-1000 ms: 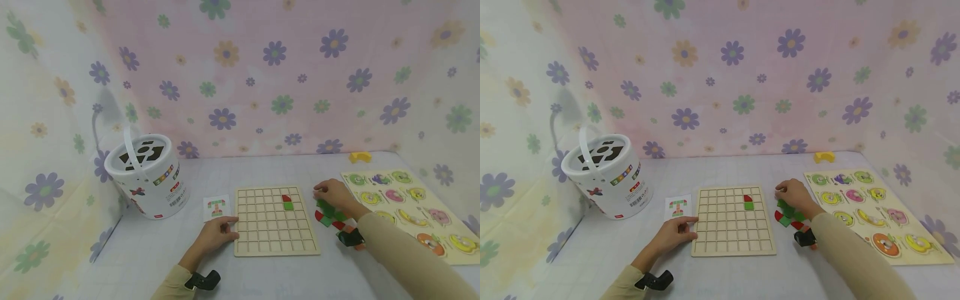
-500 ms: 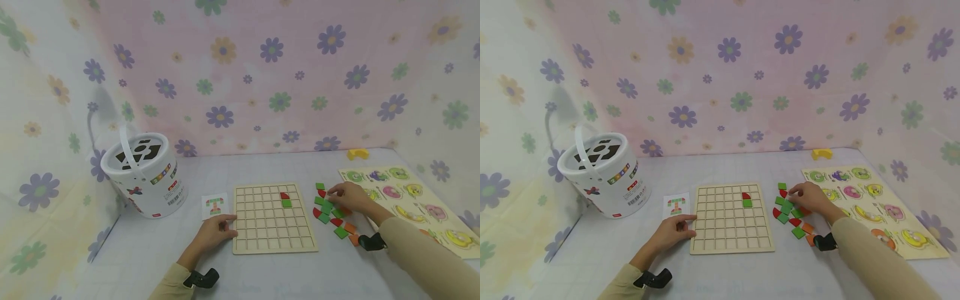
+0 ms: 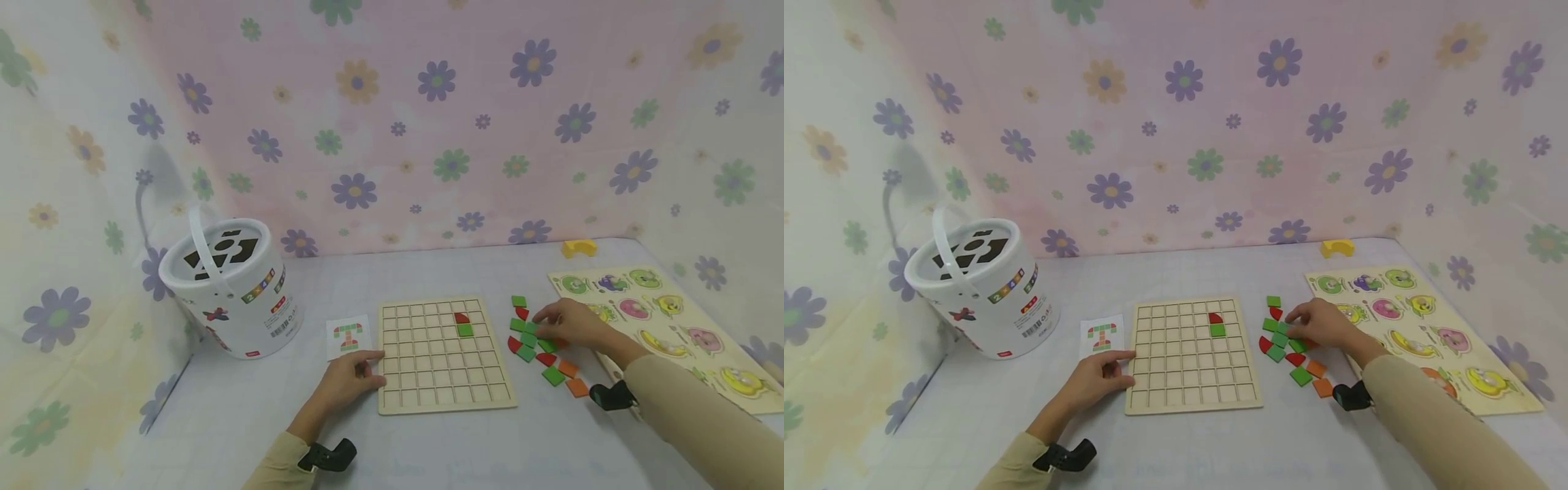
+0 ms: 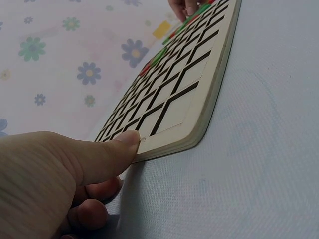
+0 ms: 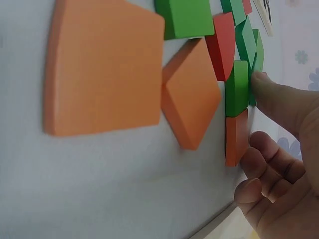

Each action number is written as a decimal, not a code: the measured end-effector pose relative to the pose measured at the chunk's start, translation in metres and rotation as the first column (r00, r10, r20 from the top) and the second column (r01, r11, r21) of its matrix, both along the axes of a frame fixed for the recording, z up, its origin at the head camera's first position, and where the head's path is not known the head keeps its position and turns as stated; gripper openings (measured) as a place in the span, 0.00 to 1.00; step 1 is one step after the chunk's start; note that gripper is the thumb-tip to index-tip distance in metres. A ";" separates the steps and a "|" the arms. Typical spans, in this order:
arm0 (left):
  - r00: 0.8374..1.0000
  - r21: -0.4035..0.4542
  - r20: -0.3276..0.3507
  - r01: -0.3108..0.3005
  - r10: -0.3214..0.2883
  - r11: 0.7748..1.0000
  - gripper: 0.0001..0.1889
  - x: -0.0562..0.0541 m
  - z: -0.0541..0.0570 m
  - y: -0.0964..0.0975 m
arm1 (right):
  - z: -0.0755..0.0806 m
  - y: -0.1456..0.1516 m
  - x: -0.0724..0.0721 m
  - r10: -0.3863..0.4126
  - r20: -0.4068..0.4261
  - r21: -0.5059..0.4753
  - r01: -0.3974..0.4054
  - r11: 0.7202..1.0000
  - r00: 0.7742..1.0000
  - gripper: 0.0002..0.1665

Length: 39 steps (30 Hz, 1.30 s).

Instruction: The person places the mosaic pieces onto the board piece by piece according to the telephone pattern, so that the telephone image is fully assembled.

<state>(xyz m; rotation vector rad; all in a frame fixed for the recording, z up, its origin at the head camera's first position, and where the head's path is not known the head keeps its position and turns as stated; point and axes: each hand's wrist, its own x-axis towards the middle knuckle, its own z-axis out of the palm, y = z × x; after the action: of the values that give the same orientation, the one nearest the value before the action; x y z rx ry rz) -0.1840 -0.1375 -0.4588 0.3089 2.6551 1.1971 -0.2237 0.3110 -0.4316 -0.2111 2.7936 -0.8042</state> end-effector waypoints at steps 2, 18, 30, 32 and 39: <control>1.000 0.001 0.005 -0.002 0.002 1.000 0.26 0.001 -0.001 -0.001 | -0.002 -0.001 0.000 -0.005 -0.010 -0.003 0.005 1.000 1.000 0.22; 1.000 0.000 -0.014 0.026 -0.026 1.000 0.25 0.001 0.000 0.002 | -0.010 0.006 -0.001 -0.027 -0.028 0.023 0.028 0.999 0.999 0.24; 1.000 -0.008 -0.018 0.016 -0.016 1.000 0.26 0.000 -0.001 0.001 | -0.004 -0.001 -0.009 -0.057 -0.037 -0.001 0.057 0.998 0.998 0.26; 1.000 -0.008 -0.016 0.013 -0.013 1.000 0.26 0.000 -0.001 0.001 | -0.003 -0.004 -0.012 -0.046 -0.054 -0.001 0.046 0.999 0.997 0.26; 1.000 0.000 -0.011 0.009 -0.009 1.000 0.26 0.000 -0.002 0.000 | 0.000 -0.019 -0.023 -0.009 -0.104 0.015 0.011 1.000 0.995 0.22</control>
<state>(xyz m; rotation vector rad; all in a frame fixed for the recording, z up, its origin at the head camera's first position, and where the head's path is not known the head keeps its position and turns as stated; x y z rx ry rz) -0.1845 -0.1375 -0.4605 0.3285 2.6602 1.1961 -0.2469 0.2918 -0.4318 -0.2432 2.8988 -0.7957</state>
